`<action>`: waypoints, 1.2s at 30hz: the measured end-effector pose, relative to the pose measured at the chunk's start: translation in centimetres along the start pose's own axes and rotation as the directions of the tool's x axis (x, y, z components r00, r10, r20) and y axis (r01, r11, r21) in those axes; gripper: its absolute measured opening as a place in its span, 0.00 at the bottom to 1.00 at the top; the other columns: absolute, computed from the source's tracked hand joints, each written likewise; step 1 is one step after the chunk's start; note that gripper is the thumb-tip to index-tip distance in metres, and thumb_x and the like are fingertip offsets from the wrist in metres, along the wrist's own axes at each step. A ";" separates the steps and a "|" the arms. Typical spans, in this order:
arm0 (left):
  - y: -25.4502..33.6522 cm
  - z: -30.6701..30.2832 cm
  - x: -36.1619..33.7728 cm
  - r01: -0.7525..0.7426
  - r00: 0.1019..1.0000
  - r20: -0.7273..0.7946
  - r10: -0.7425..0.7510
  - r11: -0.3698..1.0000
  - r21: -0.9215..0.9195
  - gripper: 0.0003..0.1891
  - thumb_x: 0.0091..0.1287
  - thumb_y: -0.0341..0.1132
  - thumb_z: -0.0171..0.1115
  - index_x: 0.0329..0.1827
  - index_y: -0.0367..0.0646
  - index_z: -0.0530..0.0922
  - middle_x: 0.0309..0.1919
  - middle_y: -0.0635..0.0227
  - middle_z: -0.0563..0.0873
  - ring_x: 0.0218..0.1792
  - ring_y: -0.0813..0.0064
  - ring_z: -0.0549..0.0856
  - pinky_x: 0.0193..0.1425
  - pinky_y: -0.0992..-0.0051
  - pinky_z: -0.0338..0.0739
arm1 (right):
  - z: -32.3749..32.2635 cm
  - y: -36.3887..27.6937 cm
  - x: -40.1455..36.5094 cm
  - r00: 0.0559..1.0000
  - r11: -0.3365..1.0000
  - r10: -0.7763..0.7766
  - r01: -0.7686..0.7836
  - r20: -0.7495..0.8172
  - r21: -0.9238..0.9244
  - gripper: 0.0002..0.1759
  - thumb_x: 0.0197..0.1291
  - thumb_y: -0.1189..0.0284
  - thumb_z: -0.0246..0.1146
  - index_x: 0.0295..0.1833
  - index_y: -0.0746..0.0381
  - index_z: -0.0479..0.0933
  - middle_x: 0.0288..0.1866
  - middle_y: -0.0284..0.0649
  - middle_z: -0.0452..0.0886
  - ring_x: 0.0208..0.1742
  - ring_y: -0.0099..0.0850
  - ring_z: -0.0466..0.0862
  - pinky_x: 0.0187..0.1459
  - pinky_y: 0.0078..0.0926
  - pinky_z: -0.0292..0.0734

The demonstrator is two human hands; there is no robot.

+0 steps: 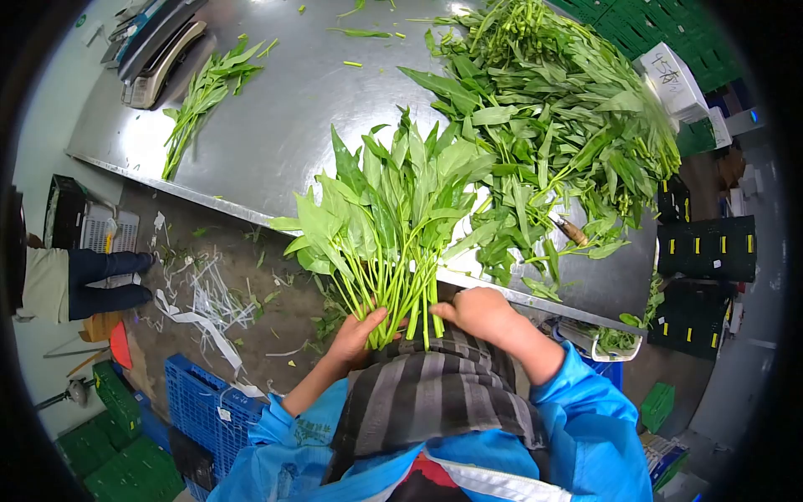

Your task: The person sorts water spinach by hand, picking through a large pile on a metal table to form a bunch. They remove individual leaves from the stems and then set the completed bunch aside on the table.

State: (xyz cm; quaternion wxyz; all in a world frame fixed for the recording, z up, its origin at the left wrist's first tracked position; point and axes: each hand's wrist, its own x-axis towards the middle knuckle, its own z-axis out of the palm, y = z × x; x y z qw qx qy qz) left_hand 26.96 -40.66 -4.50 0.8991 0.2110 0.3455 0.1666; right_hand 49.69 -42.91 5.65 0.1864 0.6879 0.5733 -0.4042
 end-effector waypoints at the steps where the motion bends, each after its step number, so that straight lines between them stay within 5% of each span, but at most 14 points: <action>1: 0.0 0.2 0.0 -0.005 1.000 -0.026 0.004 1.000 -0.005 0.20 0.67 0.35 0.55 0.60 0.39 0.65 0.48 0.60 0.79 0.45 0.68 0.82 0.44 0.70 0.80 | -1.4 -1.4 -0.4 0.989 0.993 -0.063 0.076 -0.133 0.095 0.26 0.59 0.51 0.54 0.36 0.66 0.79 0.33 0.55 0.80 0.38 0.49 0.80 0.42 0.40 0.74; 3: -0.4 0.7 0.0 -0.007 0.997 -0.074 0.006 1.000 -0.010 0.20 0.67 0.33 0.55 0.60 0.40 0.65 0.48 0.60 0.79 0.43 0.69 0.83 0.41 0.71 0.80 | -3.8 -3.3 0.0 0.905 0.933 -0.134 0.253 -0.405 0.256 0.19 0.59 0.58 0.58 0.34 0.65 0.79 0.32 0.54 0.80 0.36 0.48 0.80 0.39 0.38 0.75; 5: -0.7 1.1 0.1 -0.019 0.991 -0.129 0.019 1.000 0.000 0.20 0.66 0.32 0.56 0.60 0.40 0.66 0.46 0.62 0.80 0.40 0.70 0.83 0.39 0.73 0.81 | -4.7 -4.9 4.6 0.670 0.706 -0.351 0.648 -0.654 0.286 0.11 0.54 0.66 0.63 0.32 0.65 0.79 0.28 0.52 0.79 0.32 0.48 0.80 0.36 0.36 0.75; 7: -0.9 1.3 0.3 -0.038 0.985 -0.169 0.040 0.999 0.015 0.19 0.65 0.32 0.57 0.58 0.40 0.67 0.44 0.62 0.81 0.38 0.70 0.84 0.37 0.74 0.81 | -5.6 -6.3 10.0 0.648 0.756 -0.439 0.641 -0.622 0.134 0.11 0.53 0.68 0.61 0.31 0.66 0.79 0.26 0.52 0.79 0.30 0.49 0.80 0.36 0.38 0.75; 12: -0.8 2.0 0.1 -0.044 0.966 -0.250 0.064 0.995 0.085 0.16 0.64 0.33 0.60 0.52 0.39 0.71 0.41 0.64 0.82 0.35 0.74 0.84 0.34 0.75 0.80 | -8.0 -6.9 15.5 0.896 0.947 -0.316 0.280 -0.310 -0.157 0.10 0.47 0.72 0.60 0.33 0.67 0.80 0.36 0.51 0.81 0.39 0.46 0.82 0.43 0.37 0.77; 21: -1.4 1.7 0.7 -0.084 0.947 -0.289 0.138 0.978 0.191 0.14 0.63 0.35 0.62 0.47 0.39 0.73 0.35 0.66 0.83 0.27 0.77 0.82 0.28 0.79 0.77 | -11.3 -9.4 15.1 0.955 0.918 -0.297 0.280 -0.019 -0.280 0.17 0.44 0.65 0.64 0.38 0.65 0.81 0.40 0.49 0.82 0.42 0.42 0.82 0.45 0.35 0.77; 26: -0.9 1.8 0.3 -0.057 0.937 -0.330 0.113 0.983 0.177 0.12 0.66 0.37 0.58 0.47 0.40 0.74 0.34 0.63 0.84 0.27 0.77 0.82 0.28 0.78 0.78 | -12.1 -6.6 13.6 0.875 0.890 -0.405 0.310 -0.266 -0.336 0.15 0.44 0.65 0.62 0.35 0.66 0.79 0.33 0.49 0.81 0.37 0.43 0.82 0.42 0.36 0.77; 29: -1.6 1.3 0.5 -0.065 0.957 -0.277 0.091 0.993 0.102 0.14 0.65 0.38 0.59 0.48 0.40 0.74 0.35 0.64 0.83 0.28 0.77 0.83 0.30 0.78 0.78 | -14.8 0.7 12.8 0.550 0.816 -0.009 0.486 -0.835 0.311 0.14 0.55 0.64 0.58 0.34 0.65 0.78 0.31 0.45 0.82 0.29 0.38 0.81 0.35 0.35 0.76; 30: -1.5 1.5 0.3 -0.070 0.961 -0.263 0.090 0.994 0.082 0.14 0.66 0.38 0.58 0.50 0.39 0.73 0.36 0.64 0.83 0.31 0.77 0.83 0.32 0.77 0.78 | -16.7 1.3 8.8 0.604 0.689 0.285 0.411 -0.744 0.597 0.18 0.60 0.60 0.55 0.32 0.65 0.77 0.26 0.44 0.80 0.25 0.34 0.79 0.30 0.32 0.75; 31: -1.3 1.7 0.1 -0.079 0.964 -0.249 0.092 0.995 0.060 0.15 0.66 0.38 0.57 0.51 0.39 0.72 0.38 0.64 0.82 0.34 0.76 0.83 0.34 0.76 0.79 | -16.3 4.4 6.8 0.621 0.783 0.138 0.408 -0.772 0.469 0.15 0.63 0.62 0.53 0.37 0.62 0.76 0.21 0.32 0.74 0.15 0.19 0.69 0.19 0.20 0.66; 32: -1.0 1.9 -0.2 -0.088 0.967 -0.238 0.095 0.995 0.040 0.16 0.67 0.38 0.56 0.52 0.38 0.71 0.40 0.64 0.82 0.36 0.76 0.83 0.36 0.75 0.79 | -14.2 6.7 5.8 0.753 0.899 0.077 0.231 -0.654 0.372 0.18 0.64 0.59 0.50 0.38 0.62 0.76 0.22 0.34 0.75 0.15 0.21 0.70 0.19 0.21 0.68; 34: -0.5 1.8 -0.5 -0.095 0.978 -0.185 0.092 0.995 -0.005 0.17 0.68 0.38 0.54 0.54 0.37 0.70 0.42 0.64 0.81 0.40 0.76 0.81 0.40 0.75 0.78 | -8.3 5.5 1.6 0.997 0.931 0.036 -0.007 -0.071 0.365 0.29 0.62 0.47 0.49 0.43 0.64 0.77 0.25 0.43 0.80 0.19 0.29 0.78 0.25 0.25 0.76; 35: -0.5 1.7 -0.7 -0.093 0.983 -0.159 0.088 0.995 -0.026 0.18 0.68 0.38 0.54 0.55 0.37 0.69 0.43 0.65 0.80 0.42 0.76 0.81 0.42 0.74 0.78 | -5.4 4.4 0.5 0.948 0.871 0.111 -0.237 0.298 0.431 0.33 0.60 0.43 0.49 0.53 0.61 0.74 0.27 0.42 0.81 0.21 0.28 0.78 0.24 0.25 0.76; 36: -0.5 1.3 -0.6 -0.078 0.994 -0.073 0.080 0.997 0.027 0.17 0.69 0.39 0.53 0.55 0.36 0.70 0.43 0.66 0.80 0.45 0.77 0.79 0.44 0.75 0.77 | -2.9 3.3 -0.4 0.947 0.829 0.018 -0.195 0.322 0.525 0.34 0.61 0.41 0.48 0.53 0.61 0.74 0.28 0.40 0.81 0.20 0.27 0.77 0.21 0.25 0.75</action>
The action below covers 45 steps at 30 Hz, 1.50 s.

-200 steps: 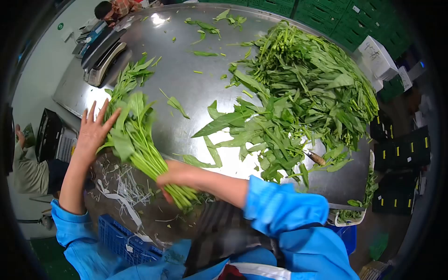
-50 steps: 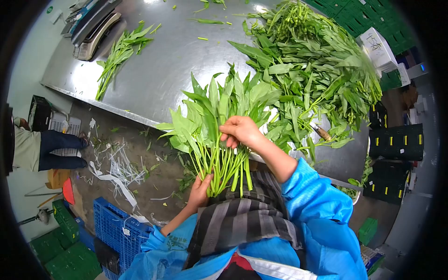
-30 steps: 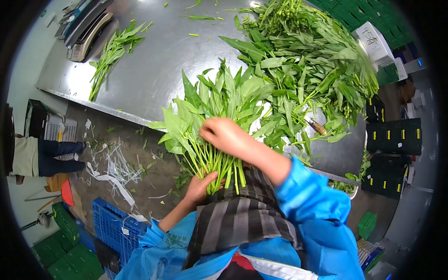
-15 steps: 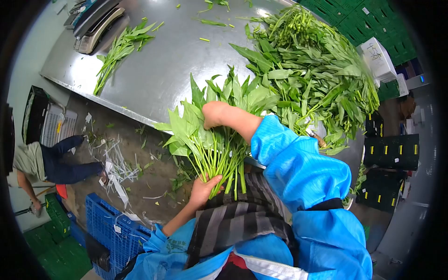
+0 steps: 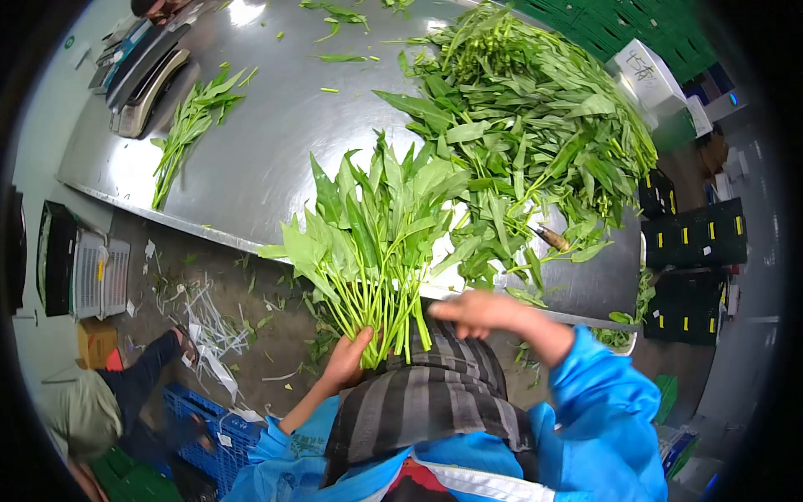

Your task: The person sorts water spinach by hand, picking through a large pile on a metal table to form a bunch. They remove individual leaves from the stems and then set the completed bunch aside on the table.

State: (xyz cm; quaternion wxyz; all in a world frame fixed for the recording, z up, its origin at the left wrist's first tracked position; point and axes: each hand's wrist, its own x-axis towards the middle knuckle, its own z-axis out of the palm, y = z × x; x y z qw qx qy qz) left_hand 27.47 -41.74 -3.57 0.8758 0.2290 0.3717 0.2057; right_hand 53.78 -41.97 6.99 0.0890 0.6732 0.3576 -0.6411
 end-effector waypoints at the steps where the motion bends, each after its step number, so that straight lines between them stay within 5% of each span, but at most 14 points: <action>1: 0.2 0.0 0.1 0.017 0.999 0.031 -0.017 1.000 0.014 0.17 0.68 0.38 0.54 0.54 0.37 0.71 0.43 0.66 0.80 0.44 0.77 0.79 0.44 0.75 0.77 | 2.6 1.5 2.3 0.995 0.993 -0.093 0.089 0.044 0.074 0.32 0.62 0.43 0.48 0.53 0.60 0.73 0.27 0.40 0.80 0.22 0.26 0.77 0.25 0.28 0.76; 6: -0.1 0.4 1.1 0.082 0.995 0.046 -0.094 0.975 0.205 0.17 0.63 0.33 0.60 0.53 0.37 0.71 0.43 0.64 0.80 0.38 0.74 0.81 0.41 0.73 0.78 | 8.5 -0.7 7.0 0.605 0.589 -0.772 0.567 -0.194 -0.576 0.20 0.64 0.54 0.50 0.46 0.58 0.76 0.32 0.45 0.80 0.36 0.44 0.76 0.39 0.38 0.74; 9: 0.5 0.5 0.7 0.147 0.988 0.041 -0.150 0.986 0.080 0.17 0.59 0.29 0.63 0.51 0.38 0.73 0.39 0.66 0.81 0.36 0.76 0.81 0.39 0.75 0.78 | 8.0 -1.1 6.7 0.748 0.676 -0.648 0.477 -0.145 -0.562 0.20 0.63 0.54 0.52 0.51 0.55 0.75 0.36 0.45 0.79 0.37 0.43 0.76 0.42 0.36 0.73; 15: 2.0 1.1 -0.7 0.199 0.973 0.110 -0.203 0.979 0.047 0.21 0.53 0.33 0.65 0.49 0.37 0.72 0.31 0.65 0.80 0.32 0.73 0.80 0.39 0.72 0.77 | 6.0 -1.1 6.5 0.827 0.821 -0.548 0.504 0.122 0.269 0.32 0.62 0.49 0.52 0.60 0.64 0.68 0.50 0.52 0.77 0.53 0.38 0.75 0.53 0.32 0.71; 16: 2.8 1.8 -0.9 0.223 0.953 0.202 -0.227 0.974 0.043 0.23 0.52 0.35 0.66 0.49 0.36 0.72 0.31 0.64 0.80 0.32 0.72 0.80 0.40 0.71 0.77 | 5.8 -1.0 7.2 0.605 0.609 -0.729 0.356 0.322 0.709 0.34 0.64 0.47 0.48 0.59 0.67 0.67 0.48 0.49 0.79 0.55 0.38 0.75 0.56 0.39 0.70; 17: 3.7 2.5 -1.2 0.246 0.924 0.292 -0.247 0.968 0.041 0.24 0.51 0.37 0.66 0.49 0.35 0.72 0.31 0.63 0.79 0.33 0.70 0.80 0.41 0.71 0.76 | 7.6 -1.2 8.7 0.725 0.256 -0.664 -0.010 0.183 0.967 0.36 0.59 0.53 0.59 0.64 0.66 0.61 0.55 0.52 0.74 0.53 0.40 0.77 0.57 0.39 0.70; 19: 4.1 3.7 -1.2 0.234 0.874 0.422 -0.240 0.970 0.067 0.28 0.49 0.42 0.67 0.49 0.34 0.71 0.30 0.60 0.79 0.34 0.68 0.79 0.48 0.68 0.73 | 8.0 -5.3 6.3 0.593 -0.009 -0.804 0.065 -0.046 0.998 0.32 0.55 0.57 0.64 0.59 0.66 0.66 0.49 0.48 0.77 0.44 0.38 0.80 0.50 0.35 0.75; 22: 4.7 1.9 -0.3 0.263 0.800 0.532 -0.277 0.959 0.104 0.35 0.47 0.39 0.69 0.58 0.33 0.66 0.41 0.56 0.78 0.46 0.64 0.78 0.57 0.66 0.69 | 7.0 -6.7 5.1 0.678 0.147 -0.720 0.352 -0.144 0.924 0.25 0.54 0.61 0.66 0.52 0.66 0.72 0.43 0.44 0.78 0.39 0.31 0.80 0.44 0.28 0.76; 24: 5.4 1.8 0.4 -0.110 0.920 0.391 0.031 0.977 0.182 0.41 0.47 0.35 0.70 0.64 0.34 0.58 0.51 0.55 0.73 0.54 0.63 0.74 0.60 0.65 0.67 | 5.2 -8.0 2.5 0.735 0.418 -0.582 0.637 -0.348 0.648 0.22 0.55 0.62 0.65 0.48 0.67 0.72 0.41 0.44 0.78 0.41 0.28 0.79 0.41 0.26 0.76; 29: 6.0 7.4 0.5 -0.410 0.910 0.186 0.371 0.736 0.539 0.44 0.51 0.27 0.69 0.68 0.38 0.50 0.60 0.60 0.67 0.60 0.65 0.71 0.63 0.67 0.66 | 5.0 -10.0 1.8 0.444 0.534 -0.502 0.834 -0.742 0.138 0.21 0.53 0.62 0.67 0.45 0.67 0.75 0.37 0.37 0.78 0.36 0.23 0.75 0.40 0.23 0.72; 31: 3.6 6.8 3.1 -0.289 0.956 0.075 0.284 0.955 0.072 0.30 0.57 0.28 0.63 0.62 0.38 0.60 0.52 0.60 0.74 0.53 0.64 0.76 0.60 0.63 0.69 | 3.3 -9.7 0.7 0.730 0.700 -0.428 0.640 -0.533 0.315 0.31 0.50 0.52 0.67 0.46 0.70 0.74 0.37 0.40 0.79 0.38 0.26 0.76 0.42 0.23 0.73; 34: 1.2 2.9 2.8 0.263 0.955 0.255 -0.150 0.825 -0.500 0.17 0.64 0.34 0.54 0.53 0.36 0.69 0.45 0.55 0.79 0.50 0.58 0.78 0.59 0.54 0.69 | 2.6 -3.0 5.5 0.579 0.795 -0.437 0.607 -0.688 0.006 0.31 0.53 0.51 0.65 0.46 0.71 0.74 0.34 0.41 0.81 0.33 0.29 0.80 0.38 0.23 0.76; 38: 0.7 0.5 2.1 0.308 0.939 0.300 -0.167 0.796 -0.521 0.23 0.64 0.33 0.53 0.62 0.33 0.64 0.57 0.51 0.73 0.59 0.57 0.73 0.65 0.56 0.64 | 4.8 1.0 3.8 0.869 0.806 -0.291 0.448 -0.400 0.388 0.26 0.59 0.52 0.60 0.42 0.69 0.75 0.30 0.39 0.80 0.27 0.26 0.79 0.31 0.22 0.76; 45: 3.3 -1.2 2.4 0.201 0.969 0.186 -0.166 0.961 -0.191 0.21 0.66 0.36 0.55 0.60 0.35 0.67 0.52 0.58 0.78 0.53 0.65 0.78 0.59 0.63 0.72 | 7.6 0.3 6.4 0.897 0.866 -0.344 0.418 -0.279 0.276 0.33 0.61 0.43 0.52 0.41 0.67 0.76 0.27 0.39 0.77 0.28 0.25 0.76 0.33 0.24 0.73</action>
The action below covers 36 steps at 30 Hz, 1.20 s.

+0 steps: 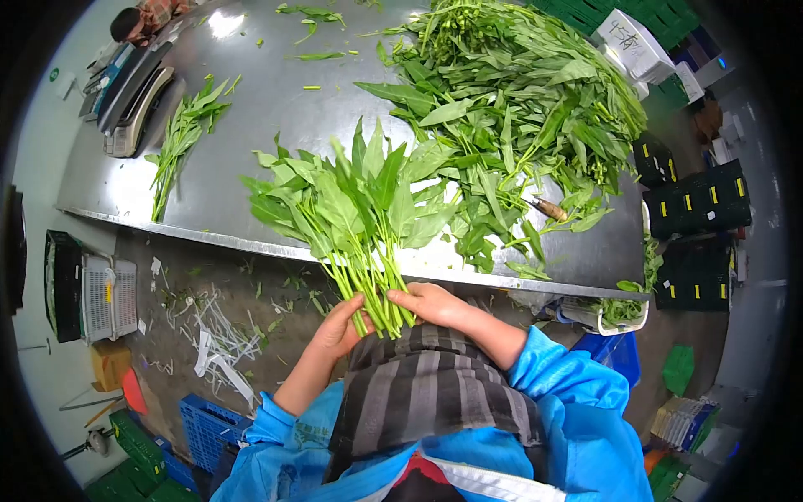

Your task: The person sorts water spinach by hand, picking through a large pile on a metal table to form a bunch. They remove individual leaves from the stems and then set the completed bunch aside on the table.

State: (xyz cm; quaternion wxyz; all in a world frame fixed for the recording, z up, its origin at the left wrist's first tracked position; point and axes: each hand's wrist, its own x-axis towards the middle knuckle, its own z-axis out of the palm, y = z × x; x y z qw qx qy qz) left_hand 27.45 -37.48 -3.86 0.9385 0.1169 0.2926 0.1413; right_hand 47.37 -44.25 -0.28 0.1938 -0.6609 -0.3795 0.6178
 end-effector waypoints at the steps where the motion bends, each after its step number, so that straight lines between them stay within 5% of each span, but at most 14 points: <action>1: 0.2 0.5 0.4 -0.039 0.998 -0.035 0.043 0.993 0.115 0.19 0.67 0.36 0.54 0.58 0.35 0.68 0.49 0.61 0.80 0.49 0.68 0.80 0.53 0.68 0.76 | 0.8 2.2 1.6 0.997 0.997 -0.071 0.072 -0.015 0.036 0.31 0.62 0.46 0.52 0.43 0.68 0.75 0.28 0.39 0.77 0.29 0.25 0.77 0.34 0.23 0.73; 4: -1.2 -0.4 0.2 -0.046 0.992 -0.103 0.077 0.962 0.269 0.18 0.67 0.33 0.54 0.57 0.35 0.69 0.49 0.60 0.79 0.49 0.68 0.81 0.52 0.69 0.77 | 2.1 1.3 0.8 0.983 0.970 -0.120 0.146 -0.139 0.192 0.24 0.66 0.54 0.51 0.43 0.67 0.74 0.29 0.37 0.77 0.29 0.24 0.76 0.35 0.23 0.73; 5: -2.1 -0.3 -0.5 -0.052 0.991 -0.119 0.068 0.989 0.136 0.17 0.67 0.31 0.54 0.57 0.34 0.69 0.50 0.59 0.79 0.48 0.67 0.81 0.52 0.68 0.77 | 2.0 0.6 -0.2 0.998 0.883 0.061 -0.051 -0.007 0.467 0.21 0.67 0.55 0.51 0.44 0.65 0.74 0.30 0.35 0.77 0.30 0.22 0.75 0.35 0.20 0.71; 8: -3.5 -2.7 -1.5 0.011 0.980 -0.197 0.013 0.993 0.120 0.18 0.67 0.30 0.52 0.58 0.33 0.67 0.52 0.58 0.77 0.50 0.66 0.79 0.53 0.68 0.76 | 2.0 2.5 -0.3 0.998 0.865 -0.015 -0.022 0.069 0.501 0.21 0.68 0.56 0.49 0.47 0.64 0.73 0.31 0.32 0.75 0.32 0.20 0.73 0.36 0.17 0.69; 11: -3.1 -2.0 -2.1 -0.101 0.971 -0.213 0.109 0.994 0.050 0.17 0.67 0.29 0.51 0.58 0.33 0.67 0.53 0.58 0.77 0.50 0.66 0.79 0.52 0.69 0.76 | 1.9 1.7 -0.6 1.000 0.818 0.005 -0.002 -0.005 0.575 0.23 0.68 0.54 0.48 0.50 0.65 0.71 0.35 0.33 0.74 0.33 0.19 0.72 0.36 0.17 0.69; 15: -2.6 -0.4 -2.4 -0.199 0.915 -0.299 0.271 0.948 0.250 0.16 0.65 0.27 0.54 0.56 0.37 0.68 0.51 0.62 0.78 0.48 0.70 0.79 0.50 0.73 0.76 | 2.0 1.3 -0.3 0.999 0.822 0.031 -0.044 0.032 0.567 0.29 0.67 0.50 0.47 0.57 0.65 0.66 0.40 0.34 0.75 0.37 0.21 0.73 0.40 0.18 0.69; 17: -2.9 -0.7 -1.5 -0.208 0.891 -0.295 0.346 0.887 0.412 0.17 0.63 0.27 0.57 0.55 0.39 0.69 0.47 0.66 0.79 0.45 0.75 0.79 0.47 0.77 0.75 | 2.7 0.3 0.4 0.997 0.874 -0.066 0.041 0.036 0.484 0.25 0.65 0.57 0.53 0.58 0.65 0.66 0.47 0.36 0.76 0.45 0.23 0.74 0.48 0.21 0.70; 19: -2.8 0.0 -1.2 -0.301 0.887 -0.231 0.400 0.881 0.366 0.18 0.61 0.23 0.56 0.55 0.41 0.68 0.49 0.63 0.78 0.47 0.73 0.80 0.49 0.75 0.76 | 3.5 0.0 1.4 0.990 0.893 -0.130 0.093 0.055 0.441 0.21 0.61 0.69 0.59 0.57 0.66 0.68 0.49 0.37 0.76 0.48 0.23 0.75 0.52 0.22 0.69; 23: -1.8 1.5 -2.2 -0.384 0.892 -0.275 0.358 0.922 -0.047 0.18 0.63 0.23 0.49 0.57 0.41 0.66 0.54 0.57 0.75 0.56 0.60 0.75 0.58 0.54 0.72 | 4.3 -0.4 0.7 0.991 0.573 -0.026 0.122 -0.131 0.811 0.16 0.61 0.74 0.57 0.55 0.62 0.67 0.45 0.38 0.78 0.45 0.27 0.78 0.43 0.25 0.75; 27: -1.8 0.0 -2.1 -0.281 0.951 -0.209 0.230 0.923 -0.262 0.21 0.64 0.30 0.47 0.61 0.40 0.62 0.58 0.54 0.72 0.58 0.51 0.73 0.61 0.53 0.69 | 4.4 0.5 0.1 0.994 0.459 0.108 -0.038 -0.014 0.888 0.16 0.66 0.68 0.53 0.57 0.59 0.66 0.47 0.39 0.78 0.46 0.30 0.79 0.47 0.28 0.75; 34: -1.7 -1.0 -2.0 -0.203 0.966 -0.197 0.169 0.964 -0.169 0.22 0.66 0.34 0.46 0.63 0.41 0.60 0.60 0.55 0.71 0.58 0.53 0.73 0.58 0.54 0.71 | 3.2 0.5 -0.5 0.993 0.456 0.097 -0.102 0.065 0.884 0.23 0.69 0.56 0.43 0.61 0.58 0.64 0.51 0.42 0.77 0.50 0.34 0.79 0.51 0.30 0.75; 36: -1.9 0.0 -2.2 -0.206 0.947 -0.253 0.197 0.979 -0.011 0.23 0.68 0.43 0.47 0.64 0.46 0.62 0.61 0.59 0.71 0.54 0.60 0.75 0.55 0.57 0.73 | 2.6 1.2 -0.5 0.991 0.443 0.098 -0.124 0.089 0.888 0.24 0.70 0.54 0.42 0.62 0.58 0.64 0.51 0.43 0.77 0.50 0.35 0.79 0.51 0.31 0.75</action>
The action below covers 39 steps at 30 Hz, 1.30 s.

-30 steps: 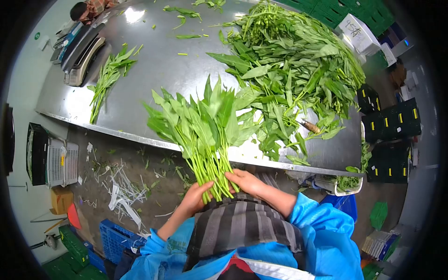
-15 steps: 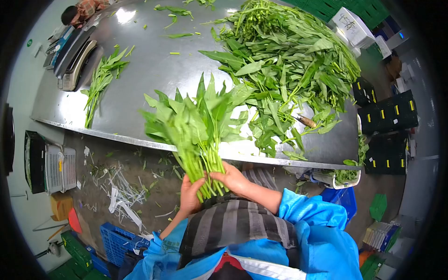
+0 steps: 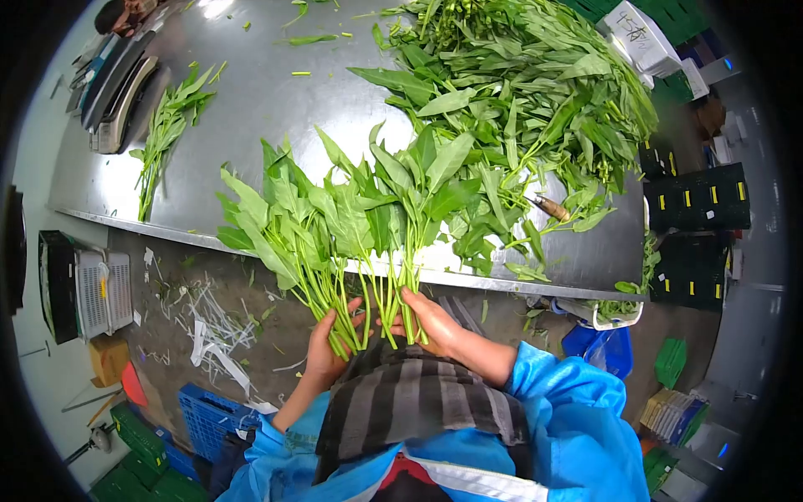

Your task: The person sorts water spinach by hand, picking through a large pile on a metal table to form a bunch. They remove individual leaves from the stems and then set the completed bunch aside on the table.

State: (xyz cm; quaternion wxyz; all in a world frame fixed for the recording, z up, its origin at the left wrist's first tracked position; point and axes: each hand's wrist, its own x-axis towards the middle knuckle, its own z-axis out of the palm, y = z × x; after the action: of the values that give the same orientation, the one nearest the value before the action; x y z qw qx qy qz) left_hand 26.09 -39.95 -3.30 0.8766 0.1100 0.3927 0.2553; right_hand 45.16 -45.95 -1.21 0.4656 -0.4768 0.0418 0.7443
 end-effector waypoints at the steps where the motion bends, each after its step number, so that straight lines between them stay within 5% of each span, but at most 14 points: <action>1: 0.1 0.4 -0.2 -0.005 0.999 -0.035 0.007 0.999 0.054 0.22 0.69 0.43 0.48 0.64 0.47 0.62 0.60 0.60 0.72 0.53 0.62 0.76 0.53 0.59 0.74 | -0.7 0.2 0.3 1.000 1.000 -0.010 0.010 -0.003 0.000 0.26 0.69 0.52 0.40 0.61 0.59 0.64 0.49 0.43 0.78 0.50 0.36 0.79 0.51 0.32 0.75; 8: 0.4 1.7 0.2 0.022 0.987 -0.160 0.001 0.990 0.139 0.25 0.65 0.40 0.58 0.62 0.43 0.64 0.44 0.58 0.80 0.36 0.71 0.80 0.39 0.71 0.77 | -0.5 -1.6 0.0 0.995 0.995 0.069 -0.074 -0.077 -0.064 0.29 0.68 0.50 0.43 0.59 0.62 0.67 0.44 0.39 0.79 0.41 0.29 0.79 0.45 0.28 0.76; 16: 0.1 2.7 -0.4 -0.102 0.989 -0.109 0.098 0.994 -0.035 0.24 0.73 0.44 0.39 0.62 0.33 0.63 0.58 0.48 0.73 0.58 0.58 0.74 0.61 0.62 0.70 | -2.5 -2.4 1.3 0.987 0.992 0.125 -0.126 0.101 0.007 0.25 0.70 0.57 0.44 0.61 0.65 0.65 0.56 0.40 0.73 0.54 0.31 0.74 0.57 0.33 0.69; 20: -0.4 3.7 0.2 -0.137 0.967 -0.229 0.114 0.987 -0.088 0.23 0.72 0.40 0.38 0.62 0.29 0.62 0.60 0.47 0.71 0.62 0.59 0.70 0.67 0.63 0.64 | -2.0 -3.7 2.1 0.962 0.944 0.225 -0.177 0.153 -0.280 0.29 0.68 0.51 0.45 0.57 0.67 0.69 0.54 0.43 0.76 0.51 0.31 0.76 0.54 0.32 0.70; 21: -0.8 3.0 0.6 -0.145 0.976 -0.189 0.109 0.971 -0.189 0.18 0.69 0.32 0.46 0.60 0.32 0.63 0.56 0.52 0.75 0.57 0.64 0.75 0.61 0.67 0.70 | -1.3 -5.7 2.0 0.942 0.648 0.330 -0.175 0.066 -0.741 0.32 0.64 0.46 0.46 0.51 0.67 0.74 0.48 0.46 0.78 0.47 0.34 0.78 0.51 0.33 0.72; 22: -1.3 3.0 0.7 -0.189 0.963 -0.219 0.155 0.971 -0.144 0.18 0.68 0.30 0.48 0.59 0.34 0.64 0.55 0.53 0.76 0.56 0.64 0.76 0.60 0.67 0.71 | -0.2 -8.2 1.8 0.926 0.156 0.373 -0.130 -0.063 -0.979 0.36 0.61 0.42 0.47 0.45 0.67 0.78 0.41 0.49 0.81 0.43 0.36 0.80 0.48 0.34 0.73; 23: -1.4 3.5 0.6 -0.231 0.948 -0.247 0.202 0.968 -0.098 0.17 0.67 0.29 0.50 0.58 0.35 0.65 0.54 0.54 0.76 0.55 0.64 0.77 0.59 0.67 0.72 | 0.4 -9.7 1.8 0.920 -0.097 0.391 0.042 0.001 -0.994 0.40 0.55 0.36 0.49 0.33 0.67 0.81 0.30 0.54 0.80 0.36 0.43 0.81 0.43 0.36 0.74; 24: -1.5 3.8 0.5 -0.272 0.929 -0.276 0.248 0.961 -0.051 0.17 0.66 0.27 0.52 0.57 0.36 0.65 0.53 0.55 0.77 0.54 0.64 0.78 0.58 0.66 0.74 | 2.1 -11.2 0.7 0.960 -0.267 0.276 0.124 0.047 -0.956 0.33 0.56 0.42 0.53 0.29 0.65 0.81 0.28 0.56 0.79 0.34 0.47 0.80 0.42 0.38 0.74; 26: -1.4 3.8 0.3 -0.260 0.932 -0.280 0.230 0.963 -0.076 0.16 0.64 0.25 0.53 0.55 0.37 0.67 0.51 0.56 0.77 0.51 0.65 0.79 0.55 0.67 0.76 | 5.3 -13.2 -0.1 0.987 -0.268 -0.018 0.147 0.157 -0.952 0.22 0.56 0.53 0.59 0.29 0.64 0.79 0.30 0.48 0.81 0.37 0.45 0.80 0.42 0.36 0.74; 27: -1.3 3.8 0.3 -0.255 0.935 -0.276 0.223 0.963 -0.086 0.16 0.64 0.24 0.54 0.54 0.38 0.67 0.50 0.57 0.78 0.49 0.65 0.80 0.54 0.67 0.76 | 6.3 -12.7 0.8 0.901 -0.235 -0.093 0.394 0.424 -0.888 0.18 0.56 0.57 0.60 0.32 0.64 0.79 0.33 0.46 0.80 0.39 0.43 0.80 0.43 0.36 0.74; 29: -1.3 4.0 0.3 -0.271 0.934 -0.270 0.236 0.957 -0.101 0.16 0.64 0.26 0.55 0.55 0.38 0.67 0.49 0.59 0.78 0.47 0.66 0.81 0.53 0.67 0.77 | 7.5 -11.2 3.3 0.516 -0.226 -0.248 0.792 0.820 -0.567 0.12 0.55 0.65 0.61 0.37 0.63 0.78 0.38 0.44 0.80 0.43 0.41 0.79 0.45 0.35 0.74; 32: -1.3 3.7 0.1 -0.271 0.938 -0.259 0.232 0.954 -0.126 0.15 0.64 0.27 0.55 0.54 0.42 0.70 0.49 0.62 0.80 0.47 0.67 0.81 0.53 0.67 0.77 | 7.4 -10.3 6.7 0.521 -0.454 0.104 0.783 0.847 -0.426 0.11 0.55 0.70 0.60 0.44 0.62 0.76 0.43 0.42 0.78 0.47 0.39 0.77 0.46 0.34 0.74; 37: -1.9 2.9 0.1 -0.276 0.936 -0.265 0.232 0.950 -0.145 0.15 0.65 0.28 0.56 0.54 0.42 0.71 0.47 0.63 0.81 0.46 0.67 0.82 0.51 0.67 0.78 | 6.4 -10.1 8.6 0.492 -0.433 -0.095 0.763 0.866 -0.481 0.16 0.53 0.71 0.60 0.49 0.60 0.74 0.35 0.41 0.77 0.31 0.41 0.79 0.34 0.34 0.76; 39: -1.6 2.9 0.1 -0.273 0.938 -0.257 0.232 0.952 -0.138 0.14 0.65 0.28 0.55 0.54 0.40 0.72 0.47 0.62 0.81 0.46 0.68 0.82 0.51 0.67 0.78 | 8.1 -10.7 8.9 0.543 -0.586 0.018 0.686 0.840 -0.431 0.17 0.54 0.72 0.58 0.51 0.59 0.72 0.32 0.40 0.76 0.30 0.40 0.79 0.31 0.33 0.76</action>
State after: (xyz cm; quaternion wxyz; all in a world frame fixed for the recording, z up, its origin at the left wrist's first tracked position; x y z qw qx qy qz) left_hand 28.90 -41.17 -2.07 0.7895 0.0522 0.4537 0.4101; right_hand 46.57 -30.06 0.59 0.1339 -0.4042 -0.8731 0.2377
